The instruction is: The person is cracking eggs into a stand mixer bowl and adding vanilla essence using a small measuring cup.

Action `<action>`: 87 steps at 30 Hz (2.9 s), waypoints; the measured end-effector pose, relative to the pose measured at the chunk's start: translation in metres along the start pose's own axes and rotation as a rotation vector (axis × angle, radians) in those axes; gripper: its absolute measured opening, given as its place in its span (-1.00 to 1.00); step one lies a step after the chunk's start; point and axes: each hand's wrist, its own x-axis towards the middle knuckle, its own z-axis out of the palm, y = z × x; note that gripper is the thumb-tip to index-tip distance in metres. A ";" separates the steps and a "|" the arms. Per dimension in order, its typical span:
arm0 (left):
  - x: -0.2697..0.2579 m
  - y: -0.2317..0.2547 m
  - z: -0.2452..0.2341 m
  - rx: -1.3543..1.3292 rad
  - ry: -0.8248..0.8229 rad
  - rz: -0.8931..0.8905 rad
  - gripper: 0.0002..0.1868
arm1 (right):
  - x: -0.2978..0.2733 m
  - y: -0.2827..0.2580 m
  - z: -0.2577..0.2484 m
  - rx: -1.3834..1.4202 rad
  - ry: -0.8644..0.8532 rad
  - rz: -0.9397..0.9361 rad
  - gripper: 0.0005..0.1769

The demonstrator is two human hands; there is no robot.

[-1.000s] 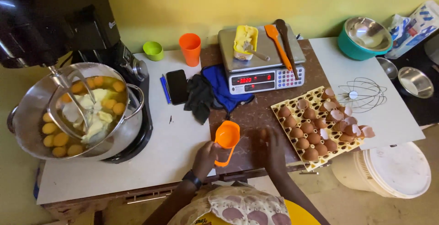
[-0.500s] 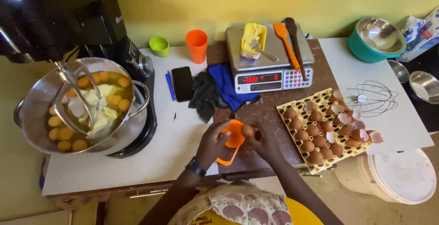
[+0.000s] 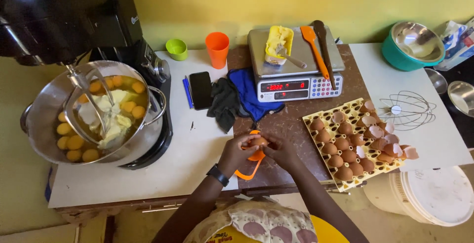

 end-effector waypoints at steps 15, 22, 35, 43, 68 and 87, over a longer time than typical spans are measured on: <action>-0.030 0.041 -0.006 0.673 0.100 0.405 -0.57 | -0.048 -0.102 0.013 -1.231 0.184 -0.897 -0.57; -0.049 0.100 -0.015 0.765 0.130 0.495 -0.60 | -0.073 -0.157 0.021 -1.307 0.309 -0.873 -0.64; -0.043 0.058 -0.002 0.401 0.132 0.317 -0.53 | -0.034 -0.030 0.003 -0.659 0.211 -0.277 -0.46; -0.049 0.047 0.019 -0.062 -0.019 0.389 -0.58 | -0.054 -0.009 0.001 0.724 -0.123 0.134 -0.22; -0.039 -0.042 0.017 0.179 0.195 -0.293 -0.52 | 0.039 0.014 -0.155 -1.321 0.497 -0.042 -0.79; -0.100 0.123 -0.098 -0.654 0.418 0.177 -0.61 | -0.066 -0.025 -0.116 -0.655 0.638 -0.037 -0.39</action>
